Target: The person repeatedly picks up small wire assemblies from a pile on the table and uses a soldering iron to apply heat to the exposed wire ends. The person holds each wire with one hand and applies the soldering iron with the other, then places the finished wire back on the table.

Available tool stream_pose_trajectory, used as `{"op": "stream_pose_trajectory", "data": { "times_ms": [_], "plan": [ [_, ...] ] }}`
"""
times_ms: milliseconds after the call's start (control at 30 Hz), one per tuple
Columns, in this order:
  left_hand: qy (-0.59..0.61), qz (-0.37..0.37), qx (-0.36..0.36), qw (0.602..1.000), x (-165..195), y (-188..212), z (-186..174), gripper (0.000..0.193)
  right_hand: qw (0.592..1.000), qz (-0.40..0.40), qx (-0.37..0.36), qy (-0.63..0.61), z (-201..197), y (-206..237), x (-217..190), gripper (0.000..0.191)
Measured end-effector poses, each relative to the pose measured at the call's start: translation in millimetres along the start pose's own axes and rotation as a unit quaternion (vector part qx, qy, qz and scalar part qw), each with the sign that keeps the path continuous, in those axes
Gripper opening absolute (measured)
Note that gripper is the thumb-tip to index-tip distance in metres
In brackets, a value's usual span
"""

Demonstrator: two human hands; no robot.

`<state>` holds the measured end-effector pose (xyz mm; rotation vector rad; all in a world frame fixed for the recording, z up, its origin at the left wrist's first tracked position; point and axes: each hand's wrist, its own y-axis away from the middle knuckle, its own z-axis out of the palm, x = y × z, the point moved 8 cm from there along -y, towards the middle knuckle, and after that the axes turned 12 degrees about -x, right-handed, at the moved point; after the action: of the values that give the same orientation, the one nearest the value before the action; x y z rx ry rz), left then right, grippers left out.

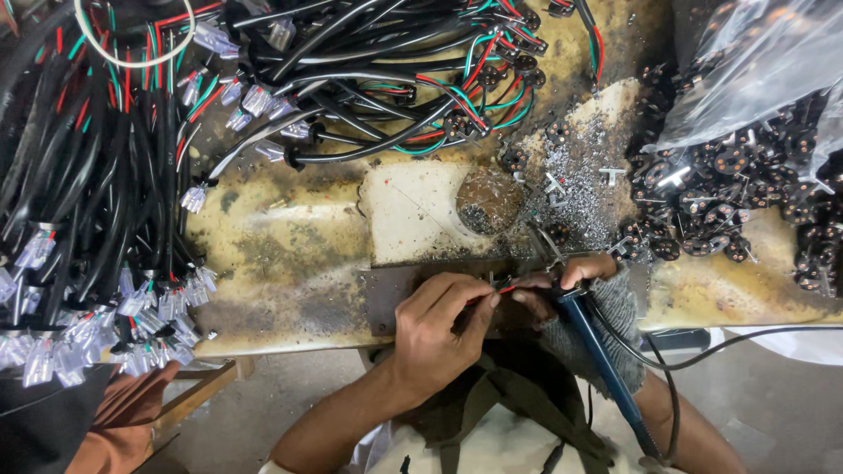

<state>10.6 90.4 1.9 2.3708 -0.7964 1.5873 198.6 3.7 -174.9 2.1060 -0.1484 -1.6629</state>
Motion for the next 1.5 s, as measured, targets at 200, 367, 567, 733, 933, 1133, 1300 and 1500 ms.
{"op": "stream_pose_trajectory", "data": {
  "times_ms": [200,367,567,733,933,1133,1300,1500],
  "plan": [
    [0.02,-0.019,-0.023,0.999,-2,-2,5,0.014,0.989,-0.095,0.031,-0.11,-12,12,-44,0.021],
    [-0.081,0.048,-0.041,0.995,18,-5,3,0.013,0.985,0.011,0.03,0.168,-9,11,-63,0.014],
    [-0.159,-0.114,-0.145,0.97,-10,-38,-4,0.013,0.994,-0.012,0.11,0.026,-7,12,-45,0.022],
    [-0.186,-0.152,-0.202,0.949,-36,-84,-8,0.02,0.995,-0.035,0.097,-0.006,-10,18,-63,0.041],
    [-0.092,-0.201,-0.329,0.918,-25,-57,6,0.018,0.987,-0.073,0.099,0.107,-20,25,-104,0.046],
    [-0.128,-0.101,-0.07,0.984,3,2,12,0.016,0.845,0.026,-0.018,-0.534,18,9,-62,0.027],
    [-0.146,-0.023,-0.009,0.989,15,19,18,0.012,0.997,-0.035,-0.009,-0.061,-2,20,-77,0.011],
    [0.155,-0.189,-0.276,0.929,-23,-7,18,0.015,0.985,-0.171,0.021,0.001,-9,26,-107,0.035]
  ]
}}
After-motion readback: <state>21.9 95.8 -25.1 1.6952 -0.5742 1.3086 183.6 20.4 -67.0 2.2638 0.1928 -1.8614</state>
